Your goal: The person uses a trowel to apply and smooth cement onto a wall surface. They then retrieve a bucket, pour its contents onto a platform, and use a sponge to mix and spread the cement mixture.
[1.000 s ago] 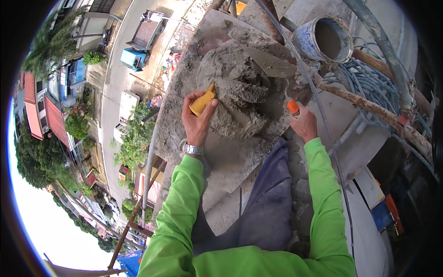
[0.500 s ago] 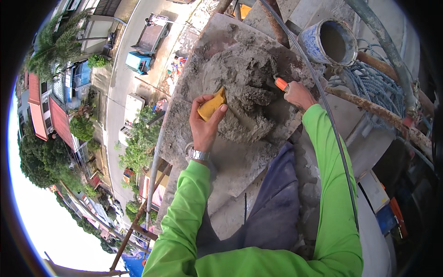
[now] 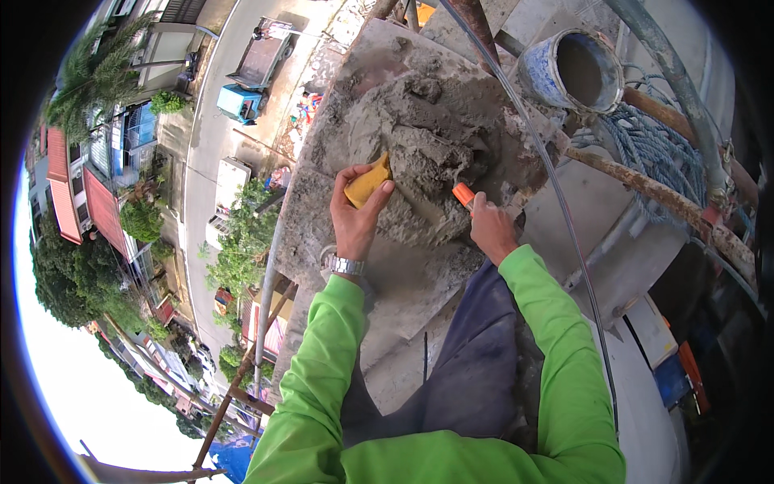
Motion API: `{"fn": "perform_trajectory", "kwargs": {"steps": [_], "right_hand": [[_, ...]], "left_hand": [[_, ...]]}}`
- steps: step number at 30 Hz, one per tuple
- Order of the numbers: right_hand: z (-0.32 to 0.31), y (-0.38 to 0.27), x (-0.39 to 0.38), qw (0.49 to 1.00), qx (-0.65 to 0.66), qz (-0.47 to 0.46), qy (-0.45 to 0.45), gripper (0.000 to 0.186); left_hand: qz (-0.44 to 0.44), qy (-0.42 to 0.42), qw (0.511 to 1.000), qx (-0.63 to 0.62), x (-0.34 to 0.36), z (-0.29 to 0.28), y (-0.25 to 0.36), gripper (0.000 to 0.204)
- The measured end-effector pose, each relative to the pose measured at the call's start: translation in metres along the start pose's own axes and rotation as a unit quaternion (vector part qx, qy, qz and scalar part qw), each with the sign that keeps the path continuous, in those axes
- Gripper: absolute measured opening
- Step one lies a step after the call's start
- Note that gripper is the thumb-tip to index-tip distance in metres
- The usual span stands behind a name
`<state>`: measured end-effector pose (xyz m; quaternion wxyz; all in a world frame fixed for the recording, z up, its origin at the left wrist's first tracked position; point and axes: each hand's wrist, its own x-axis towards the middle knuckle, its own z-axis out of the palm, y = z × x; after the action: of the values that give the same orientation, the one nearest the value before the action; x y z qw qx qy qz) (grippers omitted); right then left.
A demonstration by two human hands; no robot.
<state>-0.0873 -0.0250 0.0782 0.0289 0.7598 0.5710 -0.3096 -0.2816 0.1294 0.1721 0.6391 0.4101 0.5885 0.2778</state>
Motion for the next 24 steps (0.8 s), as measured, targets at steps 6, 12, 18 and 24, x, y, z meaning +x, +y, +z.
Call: {"fn": "perform_trajectory", "kwargs": {"steps": [6, 12, 18, 24], "right_hand": [[0.036, 0.025, -0.015, 0.997, 0.038, 0.04, -0.049, 0.026], [-0.01, 0.039, -0.053, 0.97, 0.19, 0.139, -0.057, 0.032], [0.069, 0.12, -0.147, 0.954, 0.151, 0.257, 0.039, 0.03], [0.106, 0.066, -0.109, 0.871, 0.344, 0.288, -0.2, 0.03]], "left_hand": [[0.021, -0.012, 1.0, 0.012, 0.001, 0.011, 0.0, 0.04], [0.014, -0.008, 1.0, 0.001, 0.0, 0.007, -0.001, 0.039], [0.003, -0.01, 1.0, -0.016, -0.006, 0.003, 0.001, 0.038], [0.006, -0.018, 1.0, 0.004, -0.006, -0.002, -0.002, 0.04]]}}
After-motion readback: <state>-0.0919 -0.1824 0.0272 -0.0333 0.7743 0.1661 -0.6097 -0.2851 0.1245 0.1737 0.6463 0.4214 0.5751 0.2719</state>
